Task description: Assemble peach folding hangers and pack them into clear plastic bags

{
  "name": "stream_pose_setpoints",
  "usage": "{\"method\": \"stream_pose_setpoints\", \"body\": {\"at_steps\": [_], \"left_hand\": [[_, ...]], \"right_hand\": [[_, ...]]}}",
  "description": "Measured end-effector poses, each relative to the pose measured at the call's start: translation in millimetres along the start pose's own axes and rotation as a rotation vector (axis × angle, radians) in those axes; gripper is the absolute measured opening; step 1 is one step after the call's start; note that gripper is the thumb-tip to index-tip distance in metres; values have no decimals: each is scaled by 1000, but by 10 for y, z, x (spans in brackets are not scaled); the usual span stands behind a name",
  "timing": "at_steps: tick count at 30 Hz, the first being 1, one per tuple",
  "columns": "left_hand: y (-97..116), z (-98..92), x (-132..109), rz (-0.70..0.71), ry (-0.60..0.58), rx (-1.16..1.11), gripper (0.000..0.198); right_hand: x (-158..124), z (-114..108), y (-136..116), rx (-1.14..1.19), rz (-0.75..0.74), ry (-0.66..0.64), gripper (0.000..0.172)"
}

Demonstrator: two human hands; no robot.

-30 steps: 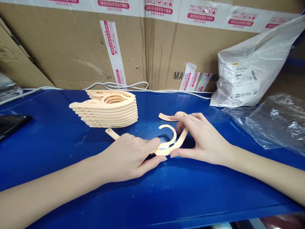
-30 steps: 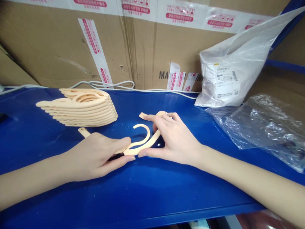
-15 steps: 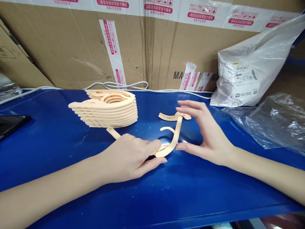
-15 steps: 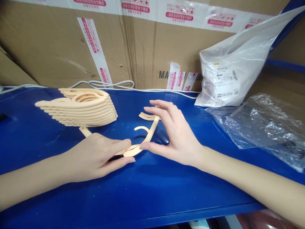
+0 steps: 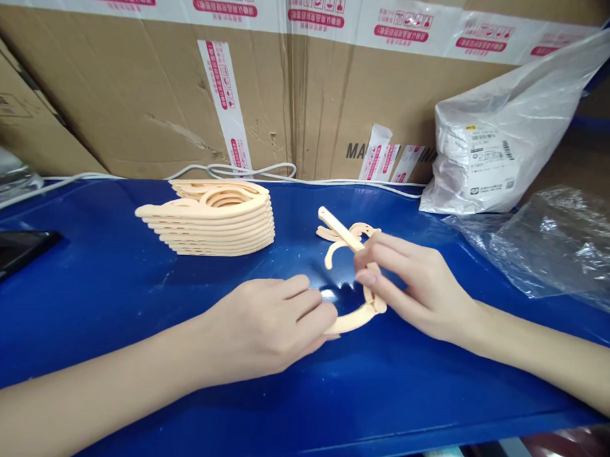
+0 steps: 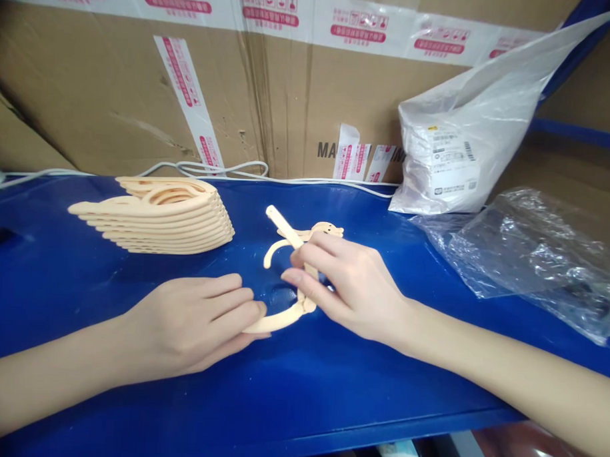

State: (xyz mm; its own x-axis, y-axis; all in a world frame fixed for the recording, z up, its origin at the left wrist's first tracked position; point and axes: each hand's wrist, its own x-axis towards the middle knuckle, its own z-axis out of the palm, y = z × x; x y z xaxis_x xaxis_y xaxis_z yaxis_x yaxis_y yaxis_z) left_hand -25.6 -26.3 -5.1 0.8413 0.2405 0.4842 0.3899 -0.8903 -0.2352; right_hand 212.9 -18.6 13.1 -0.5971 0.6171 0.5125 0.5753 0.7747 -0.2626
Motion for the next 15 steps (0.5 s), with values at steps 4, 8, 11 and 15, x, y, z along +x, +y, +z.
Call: {"method": "stream_pose_setpoints", "body": {"at_steps": [4,8,11,15], "left_hand": [[-24,1,57,-57,-34,-51,23],[-75,58,170,-61,-57,-119,24],[-115,135,295,-92,-134,-85,25],[-188,268,453,-285,-126,-235,21]], "right_hand": [[60,-75,44,-20,155,-7,16],[98,-123,162,-102,134,-62,11],[103,-144,286,-194,107,-135,18],[83,-152,449,-385,111,-188,21]]}}
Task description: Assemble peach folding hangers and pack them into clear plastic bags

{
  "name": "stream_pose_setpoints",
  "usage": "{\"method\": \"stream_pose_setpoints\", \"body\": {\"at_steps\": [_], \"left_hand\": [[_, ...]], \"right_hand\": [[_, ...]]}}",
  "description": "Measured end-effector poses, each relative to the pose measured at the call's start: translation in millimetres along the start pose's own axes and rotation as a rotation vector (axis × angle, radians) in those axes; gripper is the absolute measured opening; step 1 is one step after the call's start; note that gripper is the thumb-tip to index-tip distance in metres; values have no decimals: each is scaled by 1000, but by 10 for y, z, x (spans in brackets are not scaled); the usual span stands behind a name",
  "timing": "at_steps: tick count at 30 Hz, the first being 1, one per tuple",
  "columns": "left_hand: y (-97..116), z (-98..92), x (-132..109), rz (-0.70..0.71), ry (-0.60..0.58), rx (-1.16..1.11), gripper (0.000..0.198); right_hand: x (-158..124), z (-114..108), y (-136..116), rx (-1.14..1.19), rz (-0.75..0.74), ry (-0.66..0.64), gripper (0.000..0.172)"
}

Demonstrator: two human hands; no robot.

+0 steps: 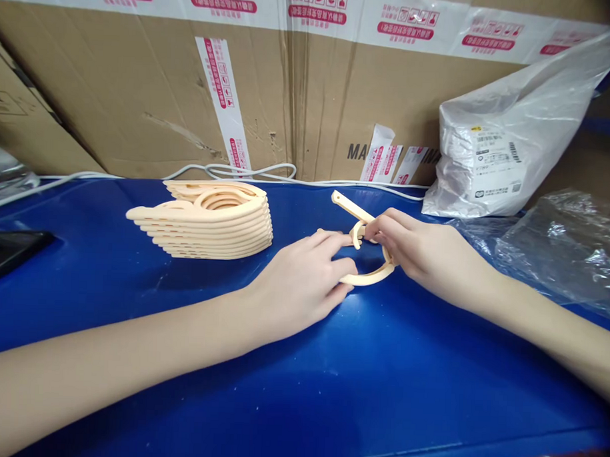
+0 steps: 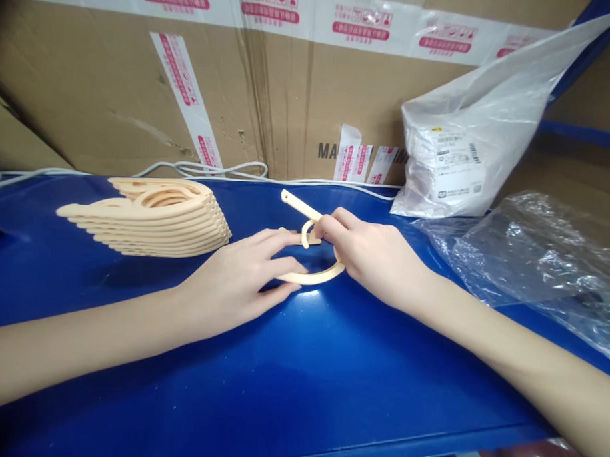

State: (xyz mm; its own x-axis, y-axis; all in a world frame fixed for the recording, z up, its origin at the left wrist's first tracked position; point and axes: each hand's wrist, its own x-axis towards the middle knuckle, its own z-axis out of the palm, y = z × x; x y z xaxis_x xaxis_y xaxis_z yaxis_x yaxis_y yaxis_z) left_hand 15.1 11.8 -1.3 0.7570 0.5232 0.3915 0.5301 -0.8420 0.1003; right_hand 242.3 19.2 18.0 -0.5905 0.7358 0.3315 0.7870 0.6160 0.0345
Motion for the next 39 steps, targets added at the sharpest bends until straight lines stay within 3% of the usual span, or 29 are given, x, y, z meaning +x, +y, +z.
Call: {"method": "stream_pose_setpoints", "body": {"at_steps": [4,7,11,17,22,24,27,31,36,39], "left_hand": [[-67,113,144,-126,-26,-149,27],[-79,173,211,-143,-72,-153,46],[-51,146,216,-164,-127,-156,54],[57,-19,-63,-235,-186,-23,56],[203,-88,-433,-128,-23,276,49],[255,-132,-539,-71,9,400,47],[317,-221,-634,-18,-40,514,47],[339,-263,-636,-54,-55,524,47],[267,-141,-523,-57,-23,497,38],[231,-98,-490,-20,-53,529,29]], "right_hand": [[5,25,109,-212,2,-3,15],[15,16,167,-316,28,7,18],[21,-2,211,-398,73,-7,21],[19,-27,187,-492,115,-113,26],[29,5,135,-492,153,-172,24],[37,39,102,-464,122,-150,22],[47,101,60,-411,50,-107,16],[54,179,61,-351,-35,-43,11],[44,185,18,-174,-99,163,20],[22,163,-87,-88,-177,178,30]]}}
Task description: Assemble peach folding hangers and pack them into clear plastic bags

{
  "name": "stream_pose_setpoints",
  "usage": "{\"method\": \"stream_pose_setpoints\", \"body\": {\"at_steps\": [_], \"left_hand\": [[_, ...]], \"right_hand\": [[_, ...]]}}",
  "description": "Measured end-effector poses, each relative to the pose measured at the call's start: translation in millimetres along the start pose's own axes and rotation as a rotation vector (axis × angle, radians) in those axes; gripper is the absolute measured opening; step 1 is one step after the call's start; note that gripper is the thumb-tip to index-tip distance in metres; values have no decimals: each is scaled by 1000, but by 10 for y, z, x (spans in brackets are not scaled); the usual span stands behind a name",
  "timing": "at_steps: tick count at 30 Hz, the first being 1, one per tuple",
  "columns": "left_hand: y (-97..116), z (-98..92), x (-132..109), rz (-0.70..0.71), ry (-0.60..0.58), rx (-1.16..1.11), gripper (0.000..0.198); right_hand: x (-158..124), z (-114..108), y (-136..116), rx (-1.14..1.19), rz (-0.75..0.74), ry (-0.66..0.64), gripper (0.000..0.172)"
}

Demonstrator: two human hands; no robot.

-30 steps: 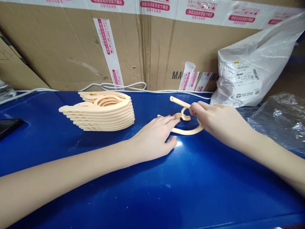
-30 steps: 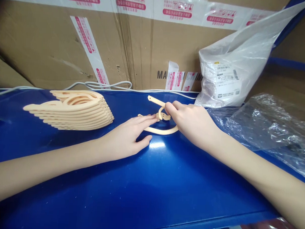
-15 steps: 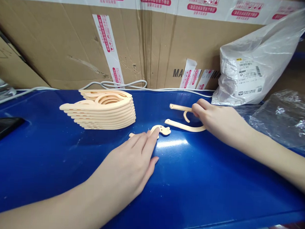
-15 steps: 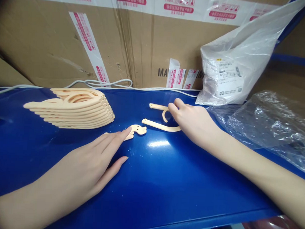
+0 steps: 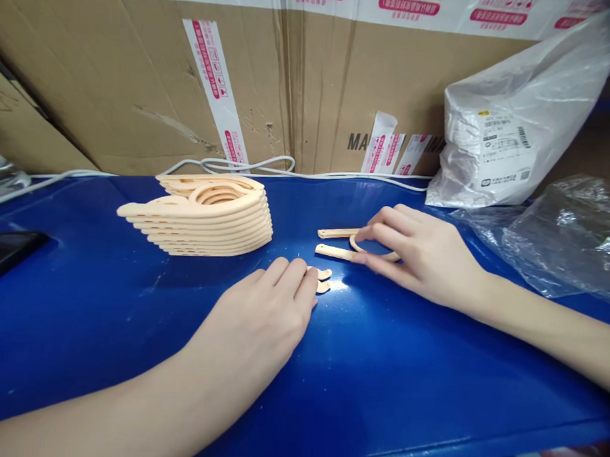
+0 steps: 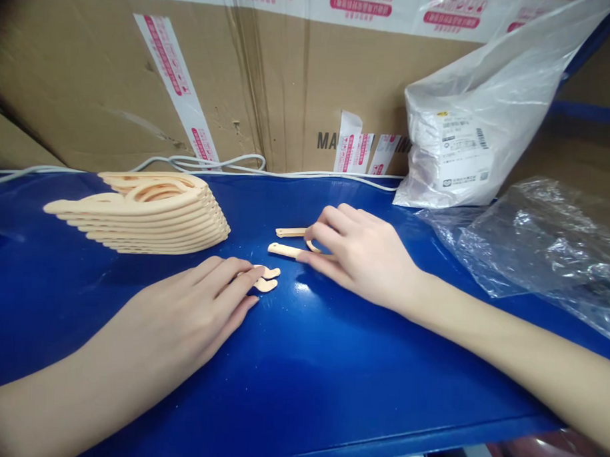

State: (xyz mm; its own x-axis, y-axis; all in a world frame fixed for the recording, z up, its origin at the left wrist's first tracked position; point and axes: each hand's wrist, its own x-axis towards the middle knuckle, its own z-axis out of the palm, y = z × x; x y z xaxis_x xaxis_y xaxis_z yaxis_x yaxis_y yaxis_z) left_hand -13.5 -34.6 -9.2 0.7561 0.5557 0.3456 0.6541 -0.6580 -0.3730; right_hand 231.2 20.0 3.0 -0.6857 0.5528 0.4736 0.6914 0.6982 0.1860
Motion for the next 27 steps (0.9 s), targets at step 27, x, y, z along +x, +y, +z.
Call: {"method": "stream_pose_setpoints", "body": {"at_steps": [27], "left_hand": [[-145,-152,50,-442,153,-774,21]], "right_hand": [[-122,-6,-150,145,-259,-52,28]]}}
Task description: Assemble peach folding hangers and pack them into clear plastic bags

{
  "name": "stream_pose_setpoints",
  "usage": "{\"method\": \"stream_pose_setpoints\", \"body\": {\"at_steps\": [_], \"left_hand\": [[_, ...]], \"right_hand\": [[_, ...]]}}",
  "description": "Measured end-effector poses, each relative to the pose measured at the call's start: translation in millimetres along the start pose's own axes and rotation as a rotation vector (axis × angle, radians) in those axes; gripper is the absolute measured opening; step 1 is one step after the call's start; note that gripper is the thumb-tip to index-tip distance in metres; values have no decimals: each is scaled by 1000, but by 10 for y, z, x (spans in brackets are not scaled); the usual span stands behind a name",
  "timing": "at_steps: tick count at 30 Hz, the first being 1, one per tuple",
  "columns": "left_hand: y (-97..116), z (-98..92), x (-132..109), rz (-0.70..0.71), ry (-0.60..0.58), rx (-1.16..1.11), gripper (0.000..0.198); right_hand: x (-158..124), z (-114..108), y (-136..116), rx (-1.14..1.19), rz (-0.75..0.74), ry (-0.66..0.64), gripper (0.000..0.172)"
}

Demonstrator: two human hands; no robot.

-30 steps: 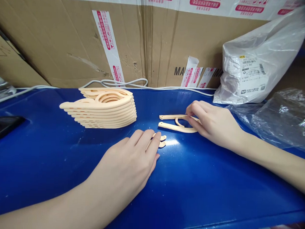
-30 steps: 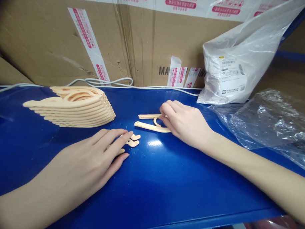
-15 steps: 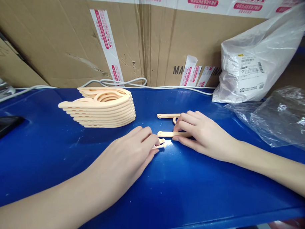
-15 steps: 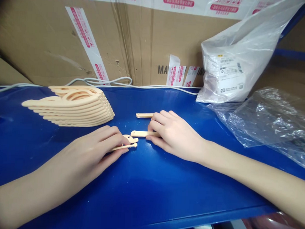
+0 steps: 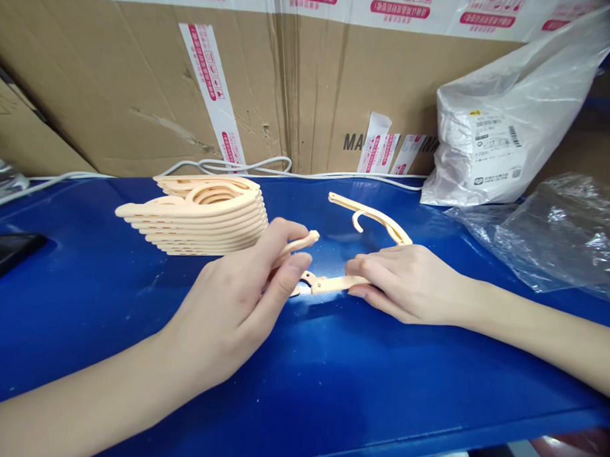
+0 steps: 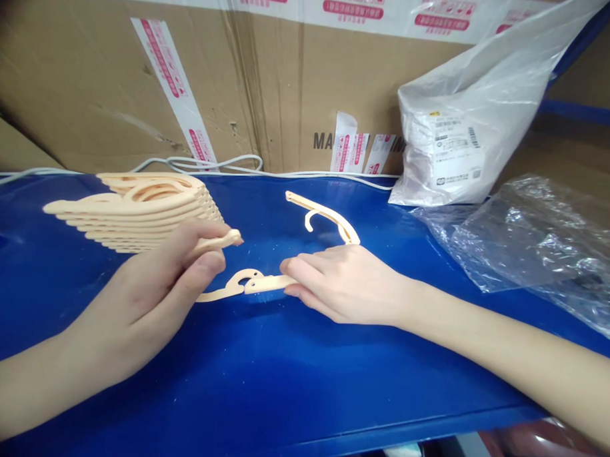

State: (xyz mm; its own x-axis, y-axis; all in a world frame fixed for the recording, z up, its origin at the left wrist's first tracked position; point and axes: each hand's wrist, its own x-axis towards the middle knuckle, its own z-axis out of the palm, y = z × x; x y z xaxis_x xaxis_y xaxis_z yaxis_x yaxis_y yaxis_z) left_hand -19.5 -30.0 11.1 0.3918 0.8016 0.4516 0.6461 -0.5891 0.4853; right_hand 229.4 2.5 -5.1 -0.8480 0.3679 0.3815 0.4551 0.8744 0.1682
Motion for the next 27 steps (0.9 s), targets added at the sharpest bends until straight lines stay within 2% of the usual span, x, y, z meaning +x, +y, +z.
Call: {"method": "stream_pose_setpoints", "body": {"at_steps": [4,11,16,22,27], "left_hand": [[-34,18,-1,56,-49,79,33],[-90,52,-47,149,-35,164,22],[-101,90,-71,176,-20,187,25],[-110,98,-55,154,-36,160,19],[-115,113,-35,118,-150,92,22]], "right_hand": [[3,-5,-1,-89,-15,18,35],[26,-4,-38,-206,-73,65,31],[45,7,-48,-178,-72,90,26],[26,-6,-36,-54,11,26,27],[1,2,-24,-41,39,52,26]]}}
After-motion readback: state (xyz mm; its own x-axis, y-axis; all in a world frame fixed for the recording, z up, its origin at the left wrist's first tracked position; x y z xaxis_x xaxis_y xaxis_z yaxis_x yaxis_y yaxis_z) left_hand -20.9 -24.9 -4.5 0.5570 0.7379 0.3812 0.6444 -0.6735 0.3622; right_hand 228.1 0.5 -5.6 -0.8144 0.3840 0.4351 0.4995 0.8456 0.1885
